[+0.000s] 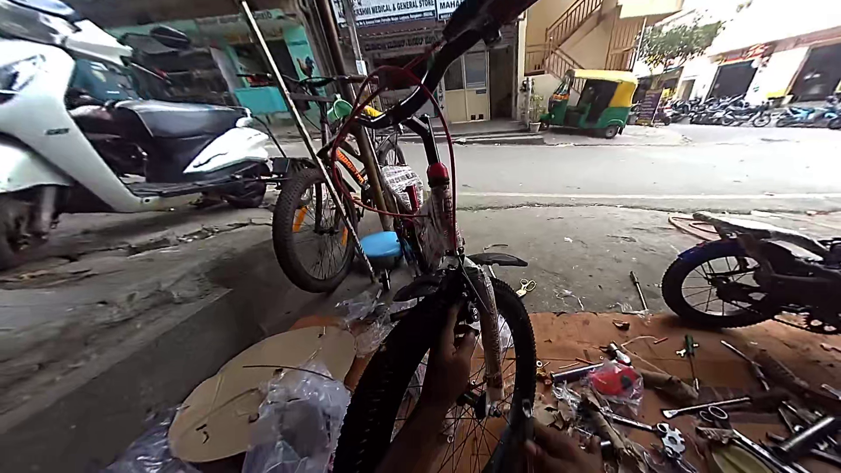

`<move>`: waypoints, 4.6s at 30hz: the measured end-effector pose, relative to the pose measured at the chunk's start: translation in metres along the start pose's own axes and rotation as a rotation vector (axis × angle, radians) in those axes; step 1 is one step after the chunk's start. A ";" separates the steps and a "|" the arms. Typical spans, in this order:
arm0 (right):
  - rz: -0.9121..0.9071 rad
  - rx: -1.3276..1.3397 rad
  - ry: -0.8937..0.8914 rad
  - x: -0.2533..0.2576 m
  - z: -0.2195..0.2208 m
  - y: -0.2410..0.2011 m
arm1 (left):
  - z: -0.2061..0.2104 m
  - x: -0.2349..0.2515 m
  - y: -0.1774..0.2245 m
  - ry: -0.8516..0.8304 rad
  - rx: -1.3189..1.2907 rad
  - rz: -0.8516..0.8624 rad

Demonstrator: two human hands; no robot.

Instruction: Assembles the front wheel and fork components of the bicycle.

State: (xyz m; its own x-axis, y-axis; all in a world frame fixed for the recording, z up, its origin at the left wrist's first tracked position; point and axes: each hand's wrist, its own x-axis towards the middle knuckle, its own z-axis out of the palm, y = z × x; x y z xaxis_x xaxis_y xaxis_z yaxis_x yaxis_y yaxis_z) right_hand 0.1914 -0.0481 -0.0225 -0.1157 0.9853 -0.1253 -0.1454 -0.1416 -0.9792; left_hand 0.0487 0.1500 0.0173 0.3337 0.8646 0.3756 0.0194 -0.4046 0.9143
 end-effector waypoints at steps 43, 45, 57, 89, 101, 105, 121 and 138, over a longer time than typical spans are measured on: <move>-0.387 -0.617 0.402 0.123 -0.027 -0.082 | -0.005 -0.003 -0.005 -0.121 -0.168 -0.045; -0.450 -0.632 0.479 0.122 -0.016 -0.080 | -0.004 -0.003 -0.003 -0.067 -0.129 -0.024; -0.827 -1.168 0.570 0.144 -0.008 -0.095 | 0.012 -0.004 -0.009 0.175 -0.033 0.017; -0.823 -1.136 0.676 0.158 0.013 -0.070 | 0.026 0.001 -0.002 0.254 -1.040 -0.421; -0.691 -1.183 0.756 0.155 0.023 -0.073 | 0.032 -0.002 -0.004 0.266 -1.053 -0.388; -0.684 -1.177 0.716 0.152 0.022 -0.077 | 0.032 -0.002 -0.006 0.269 -1.041 -0.389; -0.882 -1.182 0.623 0.153 0.007 -0.075 | 0.030 -0.002 -0.006 0.271 -1.020 -0.405; -0.970 -1.283 0.693 0.162 0.000 -0.066 | 0.027 -0.001 -0.003 0.250 -1.028 -0.433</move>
State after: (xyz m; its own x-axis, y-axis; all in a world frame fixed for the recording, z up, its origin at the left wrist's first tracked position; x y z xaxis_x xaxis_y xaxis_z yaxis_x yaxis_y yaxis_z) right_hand 0.1823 0.1210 0.0215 -0.0119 0.5639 0.8257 0.9380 0.2925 -0.1862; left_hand 0.0737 0.1424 0.0104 0.2878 0.9538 -0.0864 -0.7318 0.2773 0.6225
